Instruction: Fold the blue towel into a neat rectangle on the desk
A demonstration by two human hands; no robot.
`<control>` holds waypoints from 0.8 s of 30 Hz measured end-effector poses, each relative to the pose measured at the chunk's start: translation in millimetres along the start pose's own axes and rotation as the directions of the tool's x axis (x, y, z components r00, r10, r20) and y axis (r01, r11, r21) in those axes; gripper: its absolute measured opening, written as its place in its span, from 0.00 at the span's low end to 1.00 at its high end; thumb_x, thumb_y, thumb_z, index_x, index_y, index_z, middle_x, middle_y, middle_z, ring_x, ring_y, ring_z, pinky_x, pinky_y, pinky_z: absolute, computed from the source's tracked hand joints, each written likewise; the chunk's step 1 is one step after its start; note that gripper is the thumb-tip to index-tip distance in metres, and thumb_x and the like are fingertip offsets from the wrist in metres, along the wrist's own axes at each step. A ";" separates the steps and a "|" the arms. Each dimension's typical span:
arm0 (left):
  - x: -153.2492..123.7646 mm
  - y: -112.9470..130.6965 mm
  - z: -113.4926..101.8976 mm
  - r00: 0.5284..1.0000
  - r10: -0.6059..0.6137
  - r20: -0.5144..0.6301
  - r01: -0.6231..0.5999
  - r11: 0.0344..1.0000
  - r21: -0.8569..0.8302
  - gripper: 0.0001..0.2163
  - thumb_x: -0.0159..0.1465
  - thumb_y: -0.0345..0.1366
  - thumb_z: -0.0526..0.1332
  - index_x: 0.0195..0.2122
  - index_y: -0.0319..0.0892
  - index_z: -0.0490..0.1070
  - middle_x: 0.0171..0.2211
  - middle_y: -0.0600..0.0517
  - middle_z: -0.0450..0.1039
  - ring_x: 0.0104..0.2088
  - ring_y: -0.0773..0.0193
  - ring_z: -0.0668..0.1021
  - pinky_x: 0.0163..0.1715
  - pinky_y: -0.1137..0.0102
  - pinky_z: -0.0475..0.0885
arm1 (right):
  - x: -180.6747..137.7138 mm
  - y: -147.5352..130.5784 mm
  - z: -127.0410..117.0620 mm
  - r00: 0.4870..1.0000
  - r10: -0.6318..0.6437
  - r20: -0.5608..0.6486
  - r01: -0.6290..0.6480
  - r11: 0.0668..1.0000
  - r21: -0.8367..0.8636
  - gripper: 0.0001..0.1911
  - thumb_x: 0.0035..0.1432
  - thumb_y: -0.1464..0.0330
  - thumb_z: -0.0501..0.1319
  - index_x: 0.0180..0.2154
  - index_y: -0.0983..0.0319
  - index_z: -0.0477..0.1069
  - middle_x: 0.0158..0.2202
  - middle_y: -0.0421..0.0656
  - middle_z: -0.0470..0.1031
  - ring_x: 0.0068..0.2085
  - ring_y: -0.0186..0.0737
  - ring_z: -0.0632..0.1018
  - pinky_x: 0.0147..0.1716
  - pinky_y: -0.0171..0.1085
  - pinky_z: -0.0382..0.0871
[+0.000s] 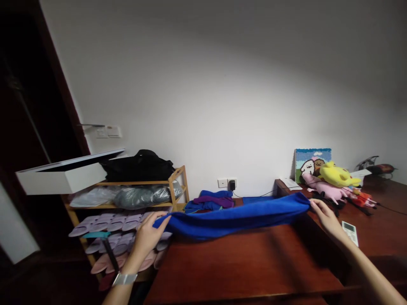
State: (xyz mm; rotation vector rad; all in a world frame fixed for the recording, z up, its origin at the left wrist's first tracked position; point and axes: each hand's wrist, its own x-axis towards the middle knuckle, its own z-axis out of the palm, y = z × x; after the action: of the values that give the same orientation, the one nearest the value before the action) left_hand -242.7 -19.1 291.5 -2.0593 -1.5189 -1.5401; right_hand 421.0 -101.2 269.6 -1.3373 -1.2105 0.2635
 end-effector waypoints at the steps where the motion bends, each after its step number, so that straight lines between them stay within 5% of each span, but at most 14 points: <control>1: -13.6 -5.2 3.2 1.000 0.018 0.020 -0.018 1.000 0.007 0.18 0.64 0.56 0.58 0.37 0.47 0.74 0.38 0.49 0.79 0.42 0.54 0.79 0.48 0.63 0.73 | -5.4 8.6 -1.4 0.999 0.028 0.030 -0.028 0.999 0.023 0.28 0.55 0.42 0.60 0.42 0.57 0.76 0.47 0.45 0.82 0.51 0.48 0.80 0.55 0.44 0.72; 5: -95.2 -37.8 35.3 0.978 0.042 0.206 -0.049 0.998 0.028 0.16 0.65 0.53 0.57 0.32 0.49 0.74 0.33 0.51 0.79 0.37 0.55 0.80 0.43 0.64 0.76 | -44.7 76.6 1.0 0.976 0.147 0.160 -0.138 0.988 -0.063 0.27 0.52 0.44 0.57 0.39 0.57 0.78 0.48 0.47 0.82 0.55 0.54 0.79 0.60 0.49 0.69; 8: -167.1 -59.9 66.8 0.915 0.051 0.401 -0.080 0.995 0.057 0.13 0.67 0.49 0.57 0.32 0.50 0.77 0.34 0.51 0.81 0.39 0.54 0.82 0.44 0.63 0.77 | -87.5 137.0 17.8 0.969 0.218 0.117 -0.176 0.940 -0.292 0.25 0.46 0.45 0.54 0.31 0.56 0.77 0.44 0.50 0.83 0.53 0.60 0.80 0.59 0.54 0.70; 11: -219.3 -74.9 87.9 0.859 0.053 0.509 -0.093 0.994 0.055 0.13 0.69 0.46 0.56 0.39 0.54 0.80 0.41 0.51 0.83 0.44 0.53 0.83 0.47 0.62 0.78 | -131.9 174.2 48.7 0.967 0.174 0.187 -0.088 0.914 -0.396 0.26 0.50 0.47 0.51 0.35 0.56 0.78 0.44 0.51 0.83 0.51 0.57 0.81 0.57 0.52 0.72; 15: -239.2 -89.4 93.9 0.851 0.012 0.525 -0.056 0.996 0.069 0.14 0.70 0.45 0.54 0.41 0.55 0.81 0.46 0.52 0.83 0.48 0.53 0.83 0.50 0.61 0.80 | -168.9 185.7 93.1 0.917 0.079 0.391 0.121 0.878 -0.463 0.27 0.57 0.49 0.54 0.51 0.55 0.77 0.59 0.48 0.76 0.59 0.52 0.76 0.61 0.49 0.69; 18: -236.2 -97.8 89.3 0.854 -0.012 0.520 -0.042 0.995 0.092 0.14 0.69 0.44 0.54 0.43 0.54 0.81 0.48 0.52 0.83 0.50 0.53 0.83 0.53 0.61 0.79 | -175.7 188.4 111.3 0.895 0.122 0.430 0.162 0.809 -0.566 0.30 0.60 0.48 0.52 0.56 0.54 0.75 0.62 0.46 0.73 0.62 0.54 0.73 0.63 0.53 0.66; 24: -241.9 -103.0 76.1 0.858 -0.054 0.511 -0.004 0.994 0.112 0.15 0.69 0.42 0.53 0.46 0.55 0.80 0.53 0.54 0.81 0.52 0.56 0.82 0.54 0.64 0.78 | -190.8 202.7 99.9 0.904 0.084 0.419 0.230 0.730 -0.643 0.26 0.62 0.51 0.50 0.52 0.50 0.78 0.53 0.46 0.81 0.56 0.57 0.78 0.59 0.56 0.68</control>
State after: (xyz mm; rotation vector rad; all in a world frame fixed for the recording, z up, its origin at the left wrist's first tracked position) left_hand -264.5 -71.8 23.9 -2.5228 -1.7465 -0.9126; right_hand 357.8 -123.9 -18.5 -1.9284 -1.8440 0.0318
